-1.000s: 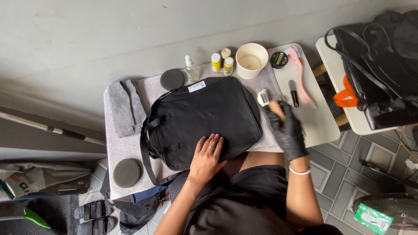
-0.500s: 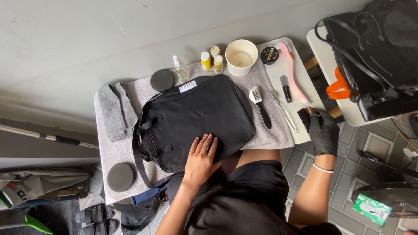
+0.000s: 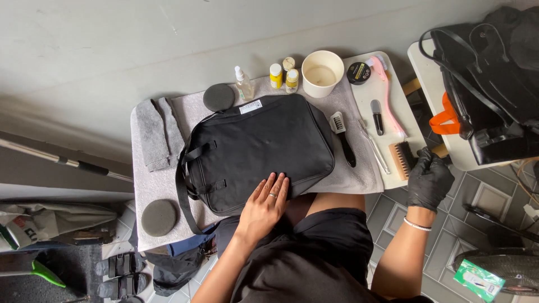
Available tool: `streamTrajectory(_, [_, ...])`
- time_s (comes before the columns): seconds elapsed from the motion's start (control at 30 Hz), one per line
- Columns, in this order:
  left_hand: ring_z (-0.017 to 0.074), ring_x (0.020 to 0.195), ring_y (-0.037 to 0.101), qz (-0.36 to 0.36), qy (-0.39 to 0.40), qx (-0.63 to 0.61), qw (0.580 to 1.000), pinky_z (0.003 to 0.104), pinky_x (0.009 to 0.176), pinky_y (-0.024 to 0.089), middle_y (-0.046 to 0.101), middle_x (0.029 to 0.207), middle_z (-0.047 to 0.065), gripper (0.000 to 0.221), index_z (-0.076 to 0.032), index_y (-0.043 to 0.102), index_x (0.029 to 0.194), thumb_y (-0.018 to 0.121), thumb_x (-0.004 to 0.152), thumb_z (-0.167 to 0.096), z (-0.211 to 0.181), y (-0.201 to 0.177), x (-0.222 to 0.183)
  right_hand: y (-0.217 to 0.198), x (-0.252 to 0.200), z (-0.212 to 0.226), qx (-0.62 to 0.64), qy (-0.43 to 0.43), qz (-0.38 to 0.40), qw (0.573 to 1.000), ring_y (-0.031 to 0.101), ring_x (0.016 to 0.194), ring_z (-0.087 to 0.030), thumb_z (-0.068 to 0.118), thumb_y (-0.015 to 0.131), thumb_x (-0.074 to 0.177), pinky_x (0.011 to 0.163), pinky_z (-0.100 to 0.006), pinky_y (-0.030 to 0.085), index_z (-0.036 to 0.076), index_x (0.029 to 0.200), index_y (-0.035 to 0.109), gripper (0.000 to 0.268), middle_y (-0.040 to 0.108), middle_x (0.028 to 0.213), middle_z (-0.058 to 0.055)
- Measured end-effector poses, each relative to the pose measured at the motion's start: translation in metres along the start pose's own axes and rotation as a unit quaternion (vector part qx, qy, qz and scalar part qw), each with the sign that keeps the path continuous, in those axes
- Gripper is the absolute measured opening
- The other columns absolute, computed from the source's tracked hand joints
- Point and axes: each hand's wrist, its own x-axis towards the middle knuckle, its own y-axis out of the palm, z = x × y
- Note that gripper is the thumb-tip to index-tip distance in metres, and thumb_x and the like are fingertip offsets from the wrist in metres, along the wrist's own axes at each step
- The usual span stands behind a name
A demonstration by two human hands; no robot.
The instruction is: Buffing and cleaning the exterior of a black bag using a brush and sponge at a repair station.
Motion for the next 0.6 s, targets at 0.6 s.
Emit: streamTrajectory(0.6, [0.0233,0.092,0.079,-0.213,0.050,0.132,0.967,0.030,0.068,0.059,0.073,0.113,0.019,0.014,0.006,0.071,0.114,0.068,0.100,0.005,0.038,-0.163,0.054,0.014,-0.033,0.219,0.377,-0.058,0.140,0.914,0.068,0.105,-0.026,-0.004,0.062,0.099,0.089,-0.032,0.059,0.000,0.118,0.063,0.019,0.065,0.120,-0.017])
